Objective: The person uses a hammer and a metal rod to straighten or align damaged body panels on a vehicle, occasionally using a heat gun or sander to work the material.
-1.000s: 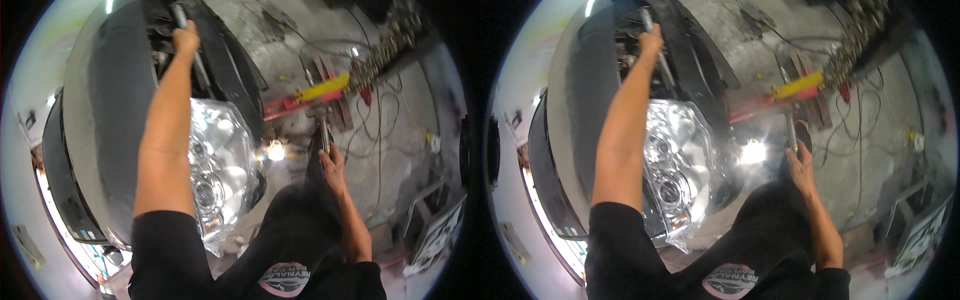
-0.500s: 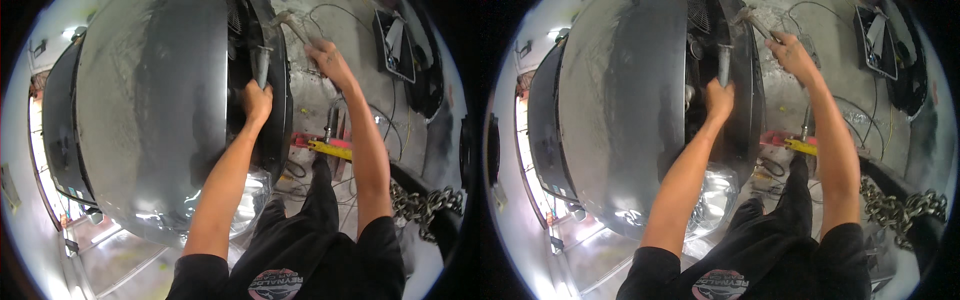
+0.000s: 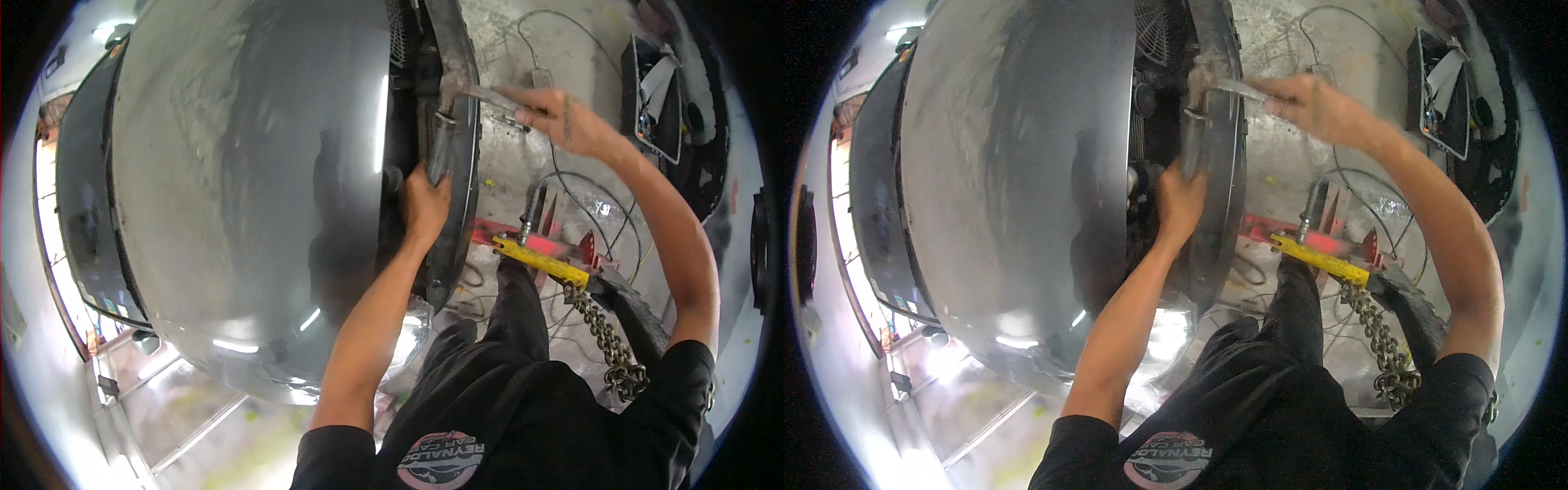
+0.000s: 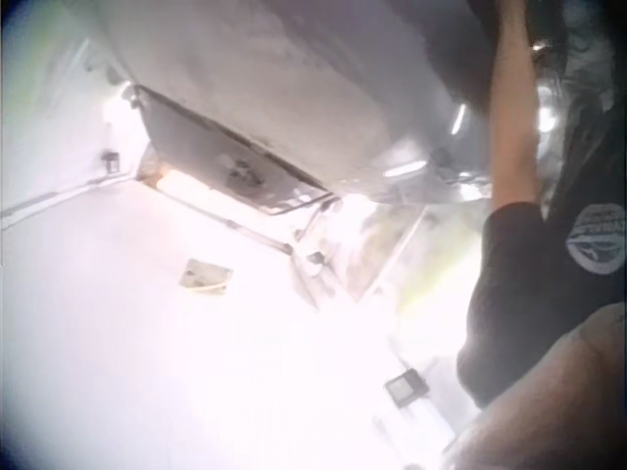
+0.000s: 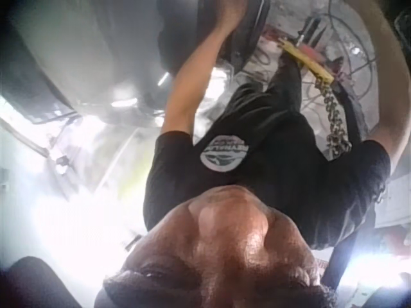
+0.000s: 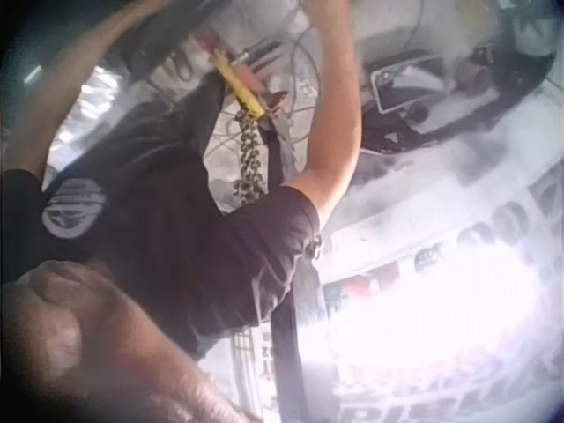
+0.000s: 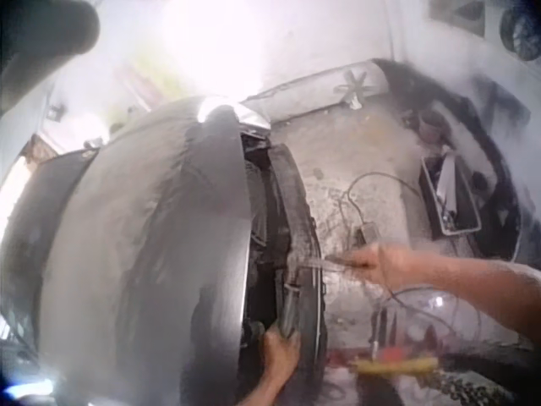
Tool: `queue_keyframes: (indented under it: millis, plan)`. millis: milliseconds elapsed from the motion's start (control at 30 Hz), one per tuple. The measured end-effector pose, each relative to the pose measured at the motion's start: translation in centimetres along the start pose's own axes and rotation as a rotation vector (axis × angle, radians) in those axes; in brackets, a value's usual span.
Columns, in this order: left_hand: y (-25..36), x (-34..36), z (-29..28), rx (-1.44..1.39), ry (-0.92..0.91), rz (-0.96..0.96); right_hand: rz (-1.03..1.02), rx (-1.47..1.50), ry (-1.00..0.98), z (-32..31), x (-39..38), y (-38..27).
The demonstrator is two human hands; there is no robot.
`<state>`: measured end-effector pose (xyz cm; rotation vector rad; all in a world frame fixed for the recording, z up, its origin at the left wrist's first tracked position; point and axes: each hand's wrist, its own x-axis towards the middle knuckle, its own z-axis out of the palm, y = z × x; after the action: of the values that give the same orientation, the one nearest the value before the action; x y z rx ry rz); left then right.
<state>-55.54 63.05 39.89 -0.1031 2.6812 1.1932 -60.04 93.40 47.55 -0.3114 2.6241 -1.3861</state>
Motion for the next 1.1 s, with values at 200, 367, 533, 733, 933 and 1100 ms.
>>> queue_keyframes:
  millis: [200, 367, 533, 733, 933, 1100]
  plan:
    - [2.8, -0.7, -0.6, 0.035, -0.022, -0.026, 0.005, 0.015, -0.093, 0.2, -1.0, 0.2]
    - [3.8, -0.9, -1.2, -0.04, -0.059, -0.151, 0.01, 0.051, 0.389, -3.5, 1.2, 5.5]
    - [2.1, -0.4, 0.1, 0.084, -0.01, -0.039, 0.145, -0.31, 0.377, -0.1, 0.9, 11.3]
    - [3.4, -0.9, -1.0, 0.047, -0.02, -0.056, -0.046, -0.017, 0.296, 0.3, 0.8, 1.6]
    - [1.8, -0.5, -0.6, 0.025, -0.016, -0.052, 0.043, 0.06, 0.104, 0.9, -0.3, 3.2]
    - [2.3, -0.4, -0.7, 0.101, -0.023, -0.038, 0.011, 0.046, 0.109, 0.9, -1.4, 3.3]
